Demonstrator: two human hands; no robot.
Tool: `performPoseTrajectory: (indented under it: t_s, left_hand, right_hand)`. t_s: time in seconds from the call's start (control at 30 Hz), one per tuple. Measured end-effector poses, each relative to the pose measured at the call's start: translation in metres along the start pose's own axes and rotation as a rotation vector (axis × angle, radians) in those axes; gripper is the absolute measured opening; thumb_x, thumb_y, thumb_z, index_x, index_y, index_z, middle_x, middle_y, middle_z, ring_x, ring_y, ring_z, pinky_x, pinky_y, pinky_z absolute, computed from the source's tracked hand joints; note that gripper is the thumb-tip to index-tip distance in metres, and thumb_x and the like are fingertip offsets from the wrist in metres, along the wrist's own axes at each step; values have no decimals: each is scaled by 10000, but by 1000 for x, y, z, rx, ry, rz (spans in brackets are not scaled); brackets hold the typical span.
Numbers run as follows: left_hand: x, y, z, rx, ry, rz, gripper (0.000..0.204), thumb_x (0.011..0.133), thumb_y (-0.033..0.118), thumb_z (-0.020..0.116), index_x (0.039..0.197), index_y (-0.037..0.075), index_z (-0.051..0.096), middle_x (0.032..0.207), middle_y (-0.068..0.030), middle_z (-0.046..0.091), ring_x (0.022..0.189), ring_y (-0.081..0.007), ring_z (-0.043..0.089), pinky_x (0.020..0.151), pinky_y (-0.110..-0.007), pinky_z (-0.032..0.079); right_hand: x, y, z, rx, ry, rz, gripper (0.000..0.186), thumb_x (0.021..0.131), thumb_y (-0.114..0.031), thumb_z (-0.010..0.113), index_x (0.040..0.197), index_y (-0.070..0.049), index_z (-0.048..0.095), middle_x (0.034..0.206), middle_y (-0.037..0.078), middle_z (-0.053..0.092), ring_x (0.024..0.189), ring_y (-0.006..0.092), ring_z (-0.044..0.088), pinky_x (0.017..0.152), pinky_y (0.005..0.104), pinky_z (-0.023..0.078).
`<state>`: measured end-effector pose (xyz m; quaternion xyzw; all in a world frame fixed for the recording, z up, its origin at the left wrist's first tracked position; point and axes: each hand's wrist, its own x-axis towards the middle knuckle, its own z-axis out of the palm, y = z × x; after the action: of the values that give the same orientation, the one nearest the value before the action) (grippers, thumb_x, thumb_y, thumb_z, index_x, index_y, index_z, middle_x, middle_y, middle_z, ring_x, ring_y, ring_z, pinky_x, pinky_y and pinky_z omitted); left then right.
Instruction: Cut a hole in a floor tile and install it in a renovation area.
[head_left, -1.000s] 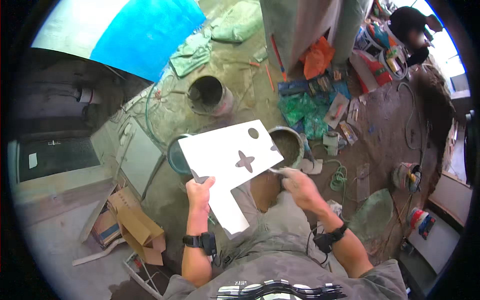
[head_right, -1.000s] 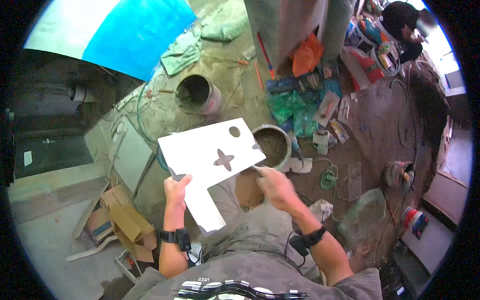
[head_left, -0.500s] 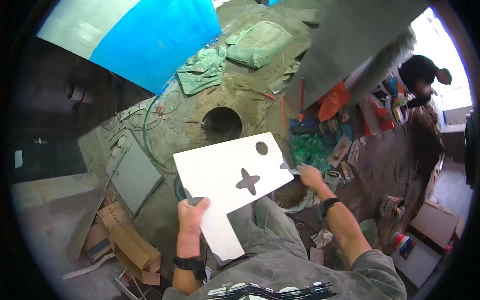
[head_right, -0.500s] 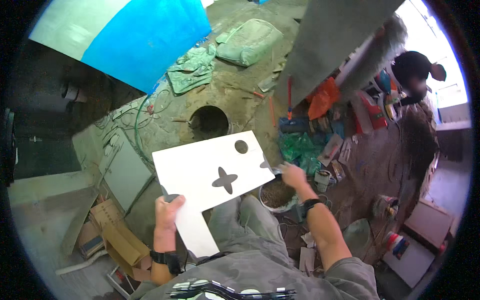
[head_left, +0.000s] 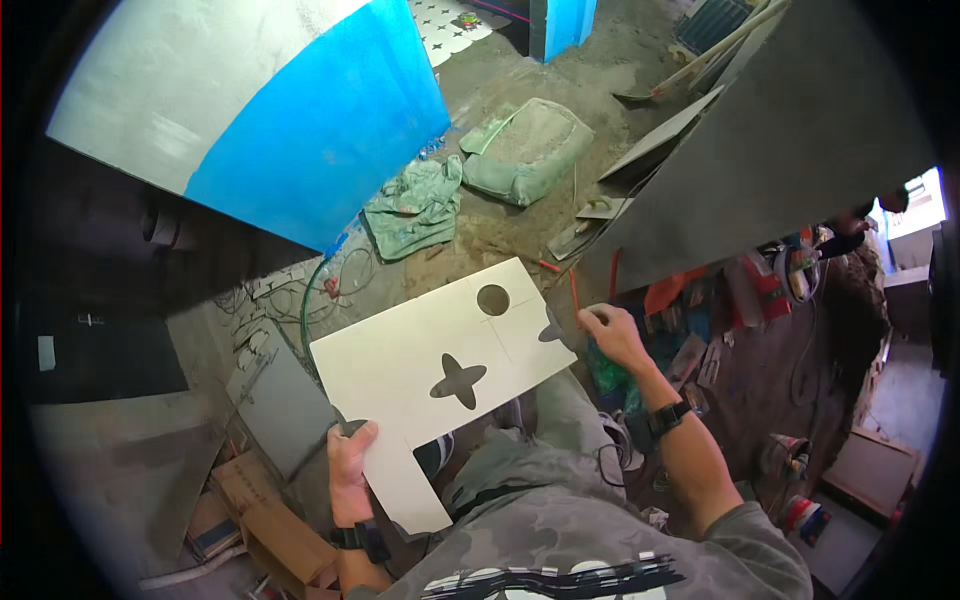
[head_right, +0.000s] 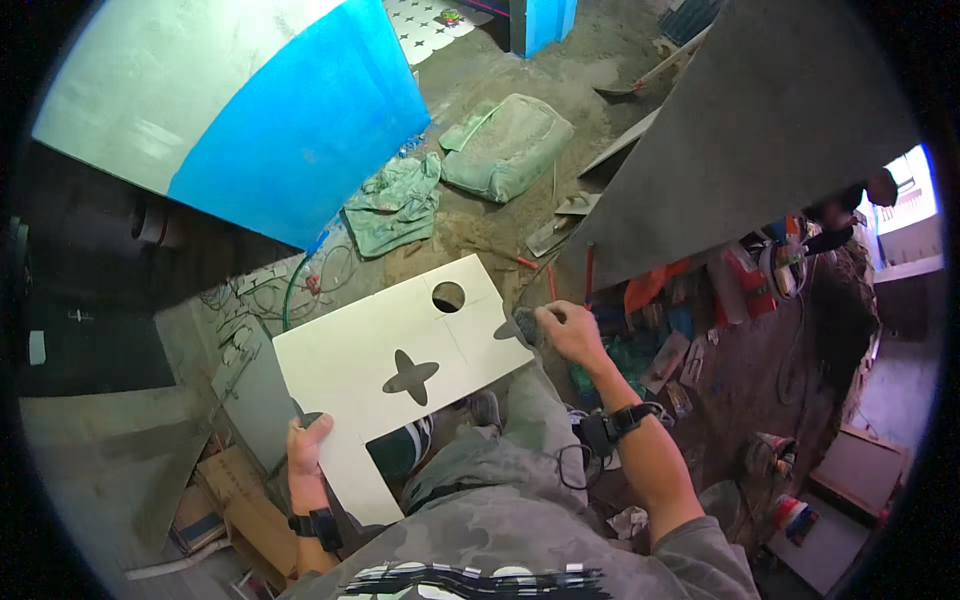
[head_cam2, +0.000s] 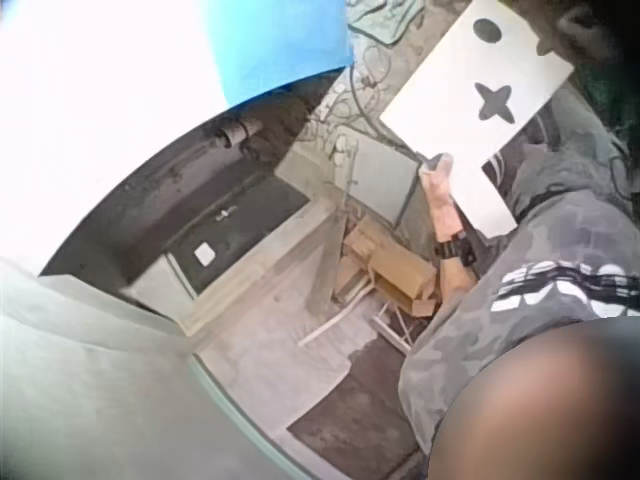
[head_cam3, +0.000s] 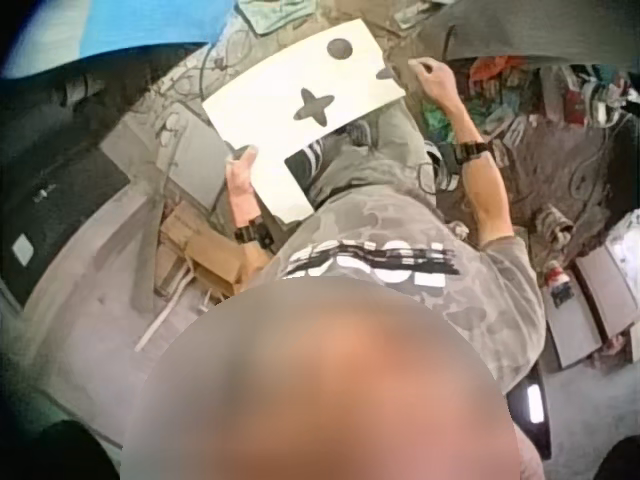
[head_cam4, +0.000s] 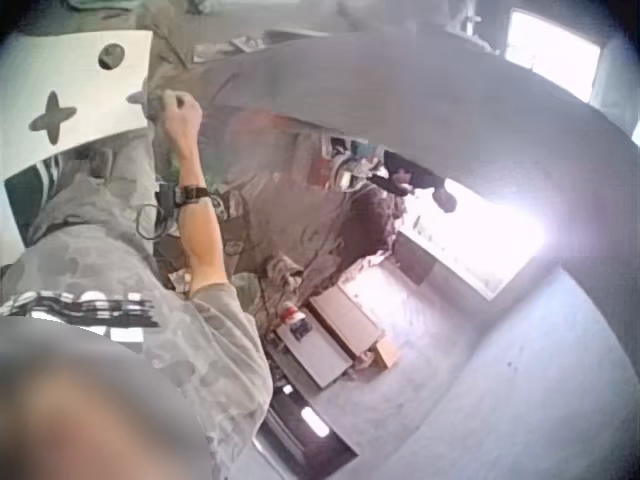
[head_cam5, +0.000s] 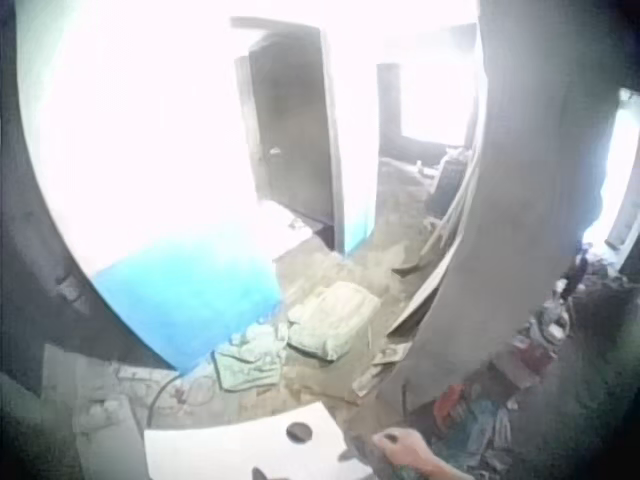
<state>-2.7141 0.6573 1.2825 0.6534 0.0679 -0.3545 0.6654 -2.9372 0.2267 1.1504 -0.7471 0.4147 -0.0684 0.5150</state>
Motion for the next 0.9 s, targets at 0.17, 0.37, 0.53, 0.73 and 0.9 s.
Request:
performPoseTrajectory:
  t_s: [0.17,0.37,0.53,0.73,0.9]
  left_hand:
    - [89,51,65,65,115,34,254,874,44,764,1089,-73,696,952,-137,746,780,-234,741,725,-365,618]
    - [205,123,143,24,-58,-29,193,864,-25,751,1042,-89,710,955,-140,749,779,-229,740,714,-364,620]
    - [335,191,223,109,-172,-47,186,874,-24,743,1047,-88,722,944,-120,752,767,-190,734,698,-337,598]
    - [570,290,302,238,-326,45,127,888,-19,730,1004,-70,731,913,-76,740,778,-142,712,687,-311,571]
    - [751,412,412,238,-556,-40,114,894,-2,735,989,-64,735,921,-61,739,780,-129,704,682,-288,550]
  right_hand:
    - [125,-62,-5,447,-389,216,380,1069,-333,638,1112,40,698,974,57,720,845,120,660,703,301,526]
    - [250,-127,-10,126,-238,152,755,915,-519,787,1328,69,555,1151,215,715,1088,259,725,835,389,577]
    - [392,-131,-29,58,-44,292,739,855,-501,842,1228,79,577,1120,244,712,985,265,721,809,416,576]
    - [592,-176,-55,327,213,453,542,981,-467,714,986,75,684,901,142,700,880,174,632,801,385,510]
    - [729,-176,-84,400,394,438,512,1062,-413,602,943,76,696,870,89,677,816,151,570,757,380,486]
